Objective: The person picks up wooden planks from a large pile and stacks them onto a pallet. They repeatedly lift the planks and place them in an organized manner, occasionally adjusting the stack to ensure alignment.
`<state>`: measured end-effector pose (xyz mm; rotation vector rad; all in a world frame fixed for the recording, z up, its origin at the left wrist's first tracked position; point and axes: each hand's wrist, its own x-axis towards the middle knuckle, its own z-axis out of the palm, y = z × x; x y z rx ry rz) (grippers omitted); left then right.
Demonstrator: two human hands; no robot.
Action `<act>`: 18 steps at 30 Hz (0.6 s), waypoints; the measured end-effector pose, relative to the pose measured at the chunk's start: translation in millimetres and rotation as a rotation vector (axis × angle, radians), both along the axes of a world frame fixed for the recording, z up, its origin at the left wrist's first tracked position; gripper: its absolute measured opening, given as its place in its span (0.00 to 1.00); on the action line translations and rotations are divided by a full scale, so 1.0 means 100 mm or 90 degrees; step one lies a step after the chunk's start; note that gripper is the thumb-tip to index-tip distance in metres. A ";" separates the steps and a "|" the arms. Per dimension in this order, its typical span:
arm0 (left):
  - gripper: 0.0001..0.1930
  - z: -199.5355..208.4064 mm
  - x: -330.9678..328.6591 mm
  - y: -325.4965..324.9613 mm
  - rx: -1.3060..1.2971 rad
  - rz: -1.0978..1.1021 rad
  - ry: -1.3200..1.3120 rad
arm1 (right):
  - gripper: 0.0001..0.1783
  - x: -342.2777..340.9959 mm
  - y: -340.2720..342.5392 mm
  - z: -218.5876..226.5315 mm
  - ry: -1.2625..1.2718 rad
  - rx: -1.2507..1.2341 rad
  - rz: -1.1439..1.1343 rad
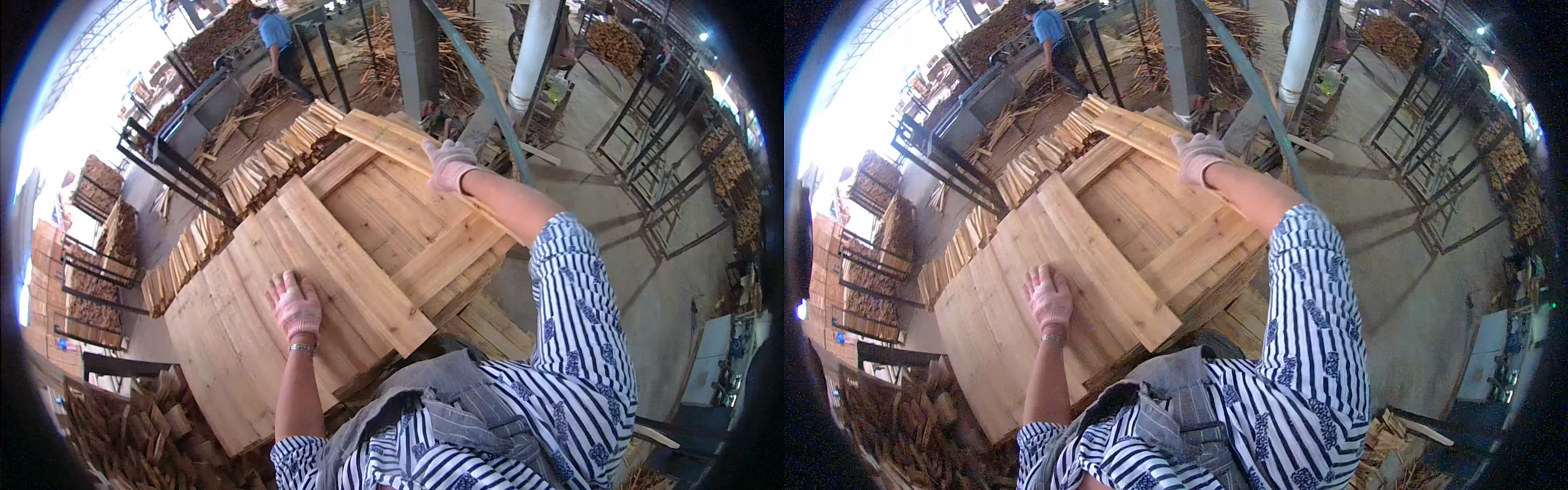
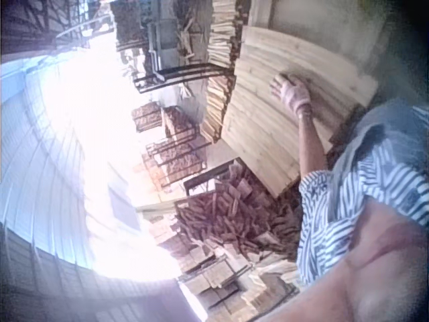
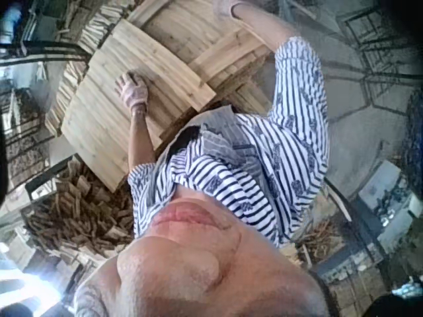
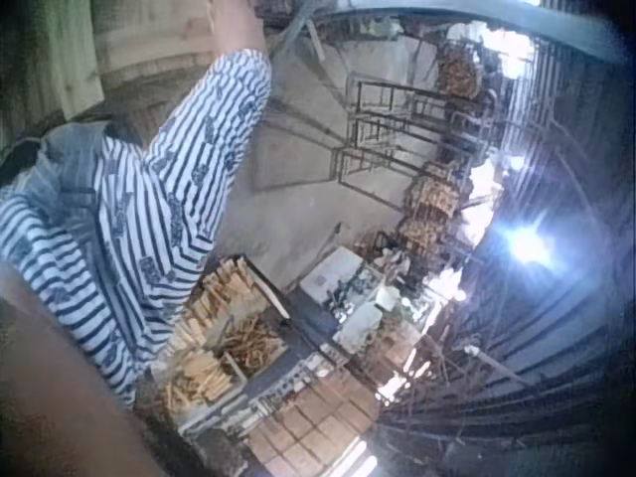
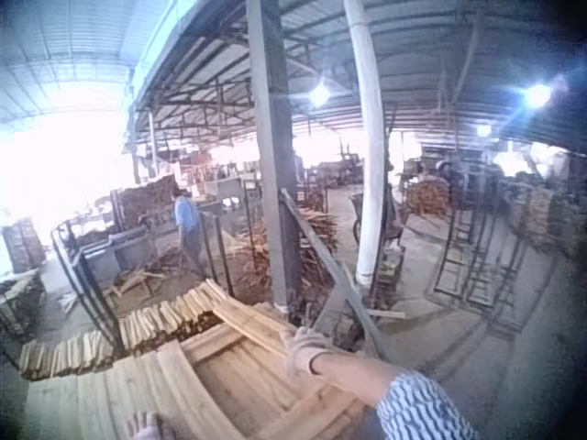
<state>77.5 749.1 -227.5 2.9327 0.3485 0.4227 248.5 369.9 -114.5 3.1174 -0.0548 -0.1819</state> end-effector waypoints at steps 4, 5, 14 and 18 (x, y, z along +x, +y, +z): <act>0.26 0.17 0.03 -0.13 -0.011 -0.001 0.039 | 0.46 -0.13 0.07 0.26 0.015 0.067 0.039; 0.27 0.19 -0.02 -0.13 -0.011 -0.001 0.082 | 0.46 -0.21 0.13 0.19 0.038 0.090 0.051; 0.25 0.08 -0.08 -0.04 0.026 -0.014 0.018 | 0.40 -0.88 1.17 -0.20 0.083 0.222 0.174; 0.26 0.13 -0.02 -0.09 -0.003 -0.003 0.031 | 0.38 -0.84 0.71 -0.12 -0.015 0.206 0.121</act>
